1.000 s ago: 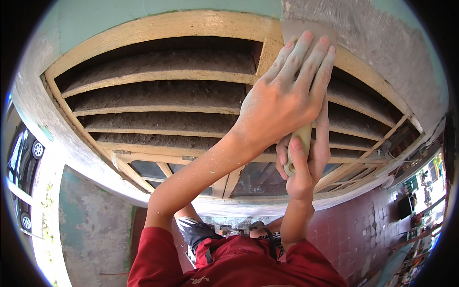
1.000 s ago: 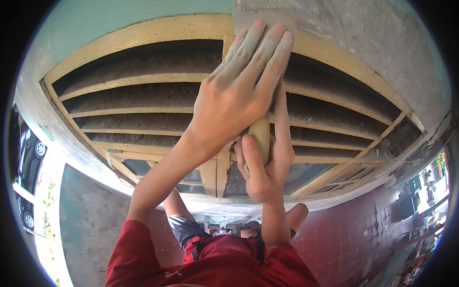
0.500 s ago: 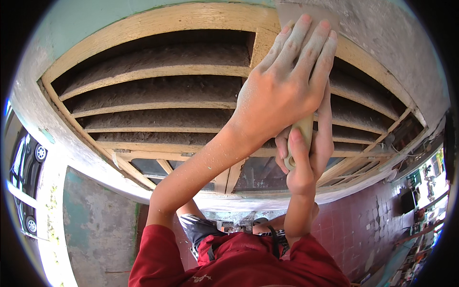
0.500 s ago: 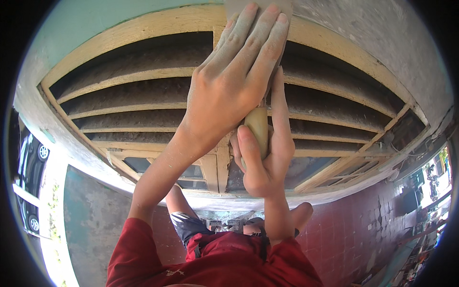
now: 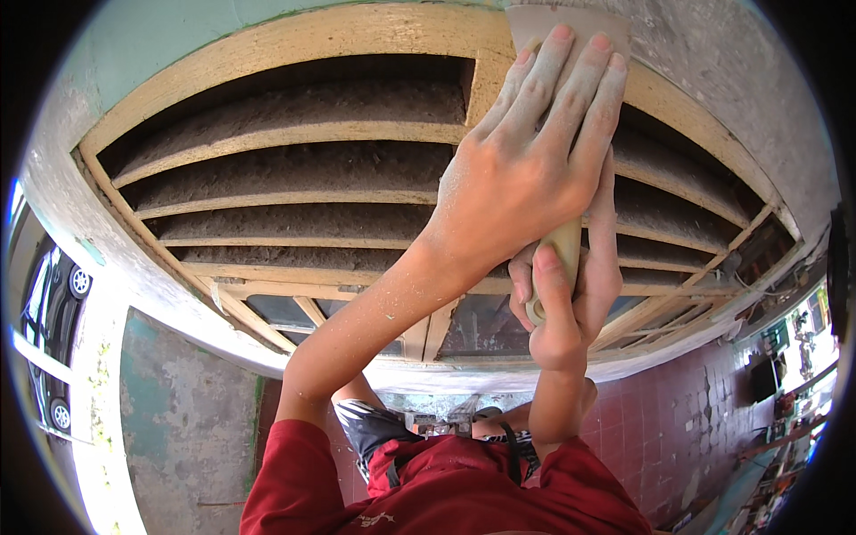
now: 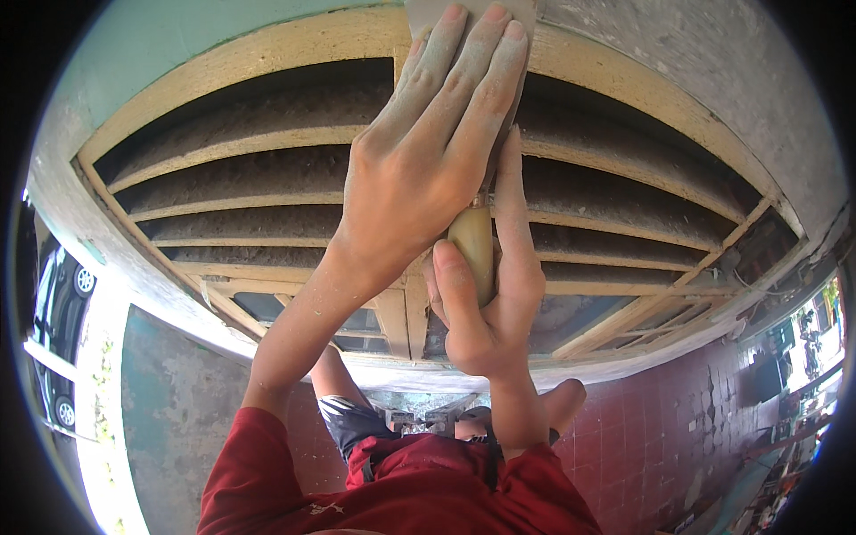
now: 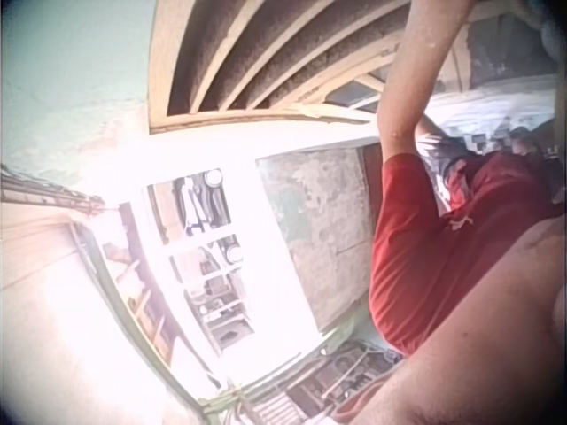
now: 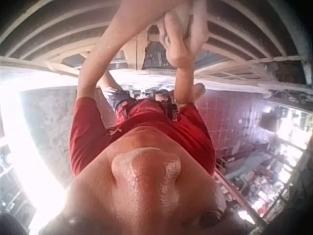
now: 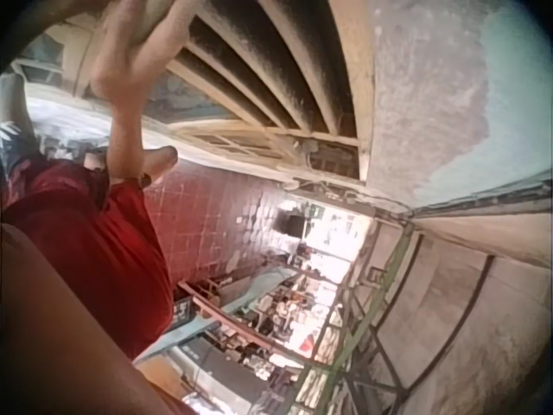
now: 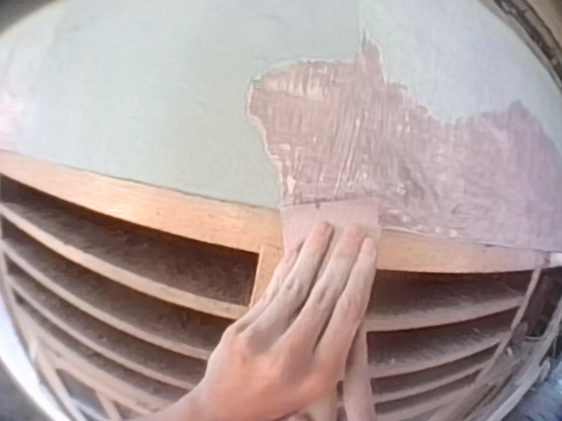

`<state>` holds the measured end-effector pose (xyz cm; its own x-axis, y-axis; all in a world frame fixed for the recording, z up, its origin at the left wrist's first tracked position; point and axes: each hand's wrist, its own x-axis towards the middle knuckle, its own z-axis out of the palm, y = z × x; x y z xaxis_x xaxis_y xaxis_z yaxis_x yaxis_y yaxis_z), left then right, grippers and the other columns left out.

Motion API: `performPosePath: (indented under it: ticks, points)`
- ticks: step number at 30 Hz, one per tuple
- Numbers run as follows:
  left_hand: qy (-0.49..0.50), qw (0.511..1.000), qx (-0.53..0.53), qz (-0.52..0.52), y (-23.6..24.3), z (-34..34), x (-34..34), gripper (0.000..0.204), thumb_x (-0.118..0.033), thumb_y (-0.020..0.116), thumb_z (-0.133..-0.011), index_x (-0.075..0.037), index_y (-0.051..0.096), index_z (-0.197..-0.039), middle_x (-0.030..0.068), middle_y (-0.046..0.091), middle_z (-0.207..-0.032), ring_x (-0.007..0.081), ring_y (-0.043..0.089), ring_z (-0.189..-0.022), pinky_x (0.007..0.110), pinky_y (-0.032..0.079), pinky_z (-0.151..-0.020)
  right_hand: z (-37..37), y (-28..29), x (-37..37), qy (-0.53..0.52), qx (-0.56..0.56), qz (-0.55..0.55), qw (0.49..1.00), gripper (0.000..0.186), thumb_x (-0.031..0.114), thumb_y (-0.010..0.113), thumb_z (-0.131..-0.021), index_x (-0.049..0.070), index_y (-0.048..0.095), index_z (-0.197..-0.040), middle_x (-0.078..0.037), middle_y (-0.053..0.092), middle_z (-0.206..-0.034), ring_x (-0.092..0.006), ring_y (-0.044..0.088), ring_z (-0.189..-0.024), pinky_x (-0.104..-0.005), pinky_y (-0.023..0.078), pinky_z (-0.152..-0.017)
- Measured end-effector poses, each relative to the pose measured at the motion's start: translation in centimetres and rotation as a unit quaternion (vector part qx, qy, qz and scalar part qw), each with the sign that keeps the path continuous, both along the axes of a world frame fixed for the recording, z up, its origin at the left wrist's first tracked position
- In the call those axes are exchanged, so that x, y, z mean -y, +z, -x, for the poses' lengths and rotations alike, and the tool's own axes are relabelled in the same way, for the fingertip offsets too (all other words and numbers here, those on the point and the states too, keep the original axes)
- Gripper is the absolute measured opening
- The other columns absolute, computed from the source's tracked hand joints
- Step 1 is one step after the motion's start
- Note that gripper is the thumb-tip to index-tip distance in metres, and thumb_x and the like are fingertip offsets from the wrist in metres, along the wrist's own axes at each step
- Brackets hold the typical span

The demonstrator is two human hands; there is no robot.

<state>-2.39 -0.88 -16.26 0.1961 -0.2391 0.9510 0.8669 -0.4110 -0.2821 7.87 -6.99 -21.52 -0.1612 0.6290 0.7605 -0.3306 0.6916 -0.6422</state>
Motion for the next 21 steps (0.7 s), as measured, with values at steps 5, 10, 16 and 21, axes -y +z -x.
performPosePath:
  ticks: [5,10,16,21]
  points:
    - [0.012,1.000,-0.019,0.001,0.8,0.5,0.0,0.052,-0.009,0.065,-0.078,0.008,0.059,-0.127,0.0205,0.062,-0.130,0.0378,0.061,-0.120,0.045,0.053,-0.102,0.6,0.8,-0.4,0.002,-0.006,-0.001,1.000,0.073,0.003,0.047,-0.093,-0.009,0.014,-0.157,-0.004,0.063,-0.079,-0.0018,0.047,-0.055,-0.0184,0.037,-0.050]
    - [-0.015,1.000,0.002,0.002,0.6,0.3,0.1,0.050,-0.009,0.065,-0.076,0.006,0.062,-0.123,0.0186,0.063,-0.128,0.0368,0.061,-0.120,0.047,0.053,-0.101,0.5,0.6,-0.3,0.012,-0.002,-0.010,1.000,0.073,0.003,0.047,-0.093,-0.010,0.012,-0.156,-0.005,0.063,-0.078,-0.0019,0.048,-0.056,-0.0185,0.037,-0.050]
    - [0.001,1.000,0.000,0.012,0.3,0.2,0.3,0.050,-0.010,0.065,-0.076,0.007,0.062,-0.124,0.0193,0.063,-0.127,0.0375,0.061,-0.120,0.046,0.052,-0.102,0.2,0.5,0.0,0.015,0.001,-0.001,1.000,0.073,0.002,0.046,-0.092,-0.010,0.012,-0.156,-0.005,0.063,-0.078,-0.0021,0.049,-0.057,-0.0185,0.038,-0.051]
    - [-0.005,1.000,-0.008,-0.007,1.2,0.6,0.0,0.051,-0.010,0.066,-0.076,0.006,0.061,-0.124,0.0191,0.063,-0.128,0.0372,0.061,-0.121,0.046,0.052,-0.103,0.6,1.2,-0.2,0.006,-0.001,-0.015,1.000,0.073,0.003,0.046,-0.093,-0.010,0.012,-0.156,-0.005,0.063,-0.078,-0.0024,0.050,-0.057,-0.0190,0.038,-0.051]
